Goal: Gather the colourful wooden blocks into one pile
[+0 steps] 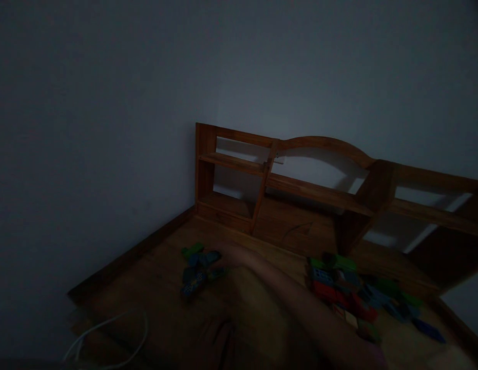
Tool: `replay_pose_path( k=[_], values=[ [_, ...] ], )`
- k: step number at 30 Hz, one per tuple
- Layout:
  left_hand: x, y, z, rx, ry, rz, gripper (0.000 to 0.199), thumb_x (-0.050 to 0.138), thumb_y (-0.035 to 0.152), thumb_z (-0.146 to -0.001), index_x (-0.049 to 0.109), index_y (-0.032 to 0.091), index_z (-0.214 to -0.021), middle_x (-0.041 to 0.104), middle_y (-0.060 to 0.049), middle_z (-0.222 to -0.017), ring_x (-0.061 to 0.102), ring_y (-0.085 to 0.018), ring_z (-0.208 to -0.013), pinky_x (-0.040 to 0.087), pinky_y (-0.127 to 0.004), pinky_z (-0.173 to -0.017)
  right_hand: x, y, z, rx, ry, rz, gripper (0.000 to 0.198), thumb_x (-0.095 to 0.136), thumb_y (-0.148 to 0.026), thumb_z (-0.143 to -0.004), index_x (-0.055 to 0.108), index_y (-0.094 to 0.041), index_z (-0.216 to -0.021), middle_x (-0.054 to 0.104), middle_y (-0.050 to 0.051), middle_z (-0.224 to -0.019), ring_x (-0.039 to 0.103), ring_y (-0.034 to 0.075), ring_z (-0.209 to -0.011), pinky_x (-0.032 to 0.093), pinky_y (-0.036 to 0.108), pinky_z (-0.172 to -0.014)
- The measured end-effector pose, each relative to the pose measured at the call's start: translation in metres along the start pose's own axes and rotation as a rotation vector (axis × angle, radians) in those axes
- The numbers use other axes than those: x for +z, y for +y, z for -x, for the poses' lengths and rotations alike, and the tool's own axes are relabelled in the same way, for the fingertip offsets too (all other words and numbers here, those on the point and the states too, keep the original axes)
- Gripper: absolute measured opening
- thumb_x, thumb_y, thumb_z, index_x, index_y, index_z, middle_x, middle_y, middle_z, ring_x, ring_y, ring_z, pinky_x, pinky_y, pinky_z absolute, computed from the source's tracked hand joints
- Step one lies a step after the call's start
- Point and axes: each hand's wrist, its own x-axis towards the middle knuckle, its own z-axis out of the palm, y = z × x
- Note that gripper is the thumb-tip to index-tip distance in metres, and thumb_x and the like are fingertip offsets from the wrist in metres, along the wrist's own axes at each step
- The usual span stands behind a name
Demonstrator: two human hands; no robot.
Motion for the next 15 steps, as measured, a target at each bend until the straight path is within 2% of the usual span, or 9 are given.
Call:
replay_pose_path(
  k=[4,9,15],
  values=[
    [0.003,-0.001,0.002,0.005,0.046,-0.015,0.029,0.045,0.032,-0.101,0.07,0.021,-0.112,0.075,-0.006,-0.107,0.073,-0.02,-0.094,0.062,-0.03,-0.079,0.003,0.008,0.0,-0.008,-0.018,-0.057,0.035,0.084,-0.037,-0.079,0.072,-0.021,-0.108,0.072,-0.001,-0.097,0.065,0.016,-0.087,0.046,0.022,-0.071],
    [-0.005,0.001,-0.003,-0.014,0.047,0.03,0.031,0.042,0.032,-0.102,0.068,0.021,-0.115,0.074,-0.007,-0.109,0.072,-0.02,-0.096,0.061,-0.031,-0.081,0.008,0.013,0.01,-0.029,0.052,-0.07,0.048,0.083,-0.042,-0.08,0.07,-0.02,-0.121,0.072,0.003,-0.108,0.066,0.019,-0.095,0.048,0.025,-0.078],
    [-0.008,-0.005,0.001,0.02,0.001,0.063,0.029,0.045,0.025,-0.097,0.067,0.021,-0.115,0.075,-0.006,-0.109,0.073,-0.018,-0.095,0.062,-0.026,-0.079,0.013,0.014,0.029,-0.043,0.094,-0.09,0.063,0.08,-0.044,-0.084,0.058,-0.026,-0.141,0.066,0.006,-0.131,0.06,0.024,-0.118,0.044,0.031,-0.101]
  ],
)
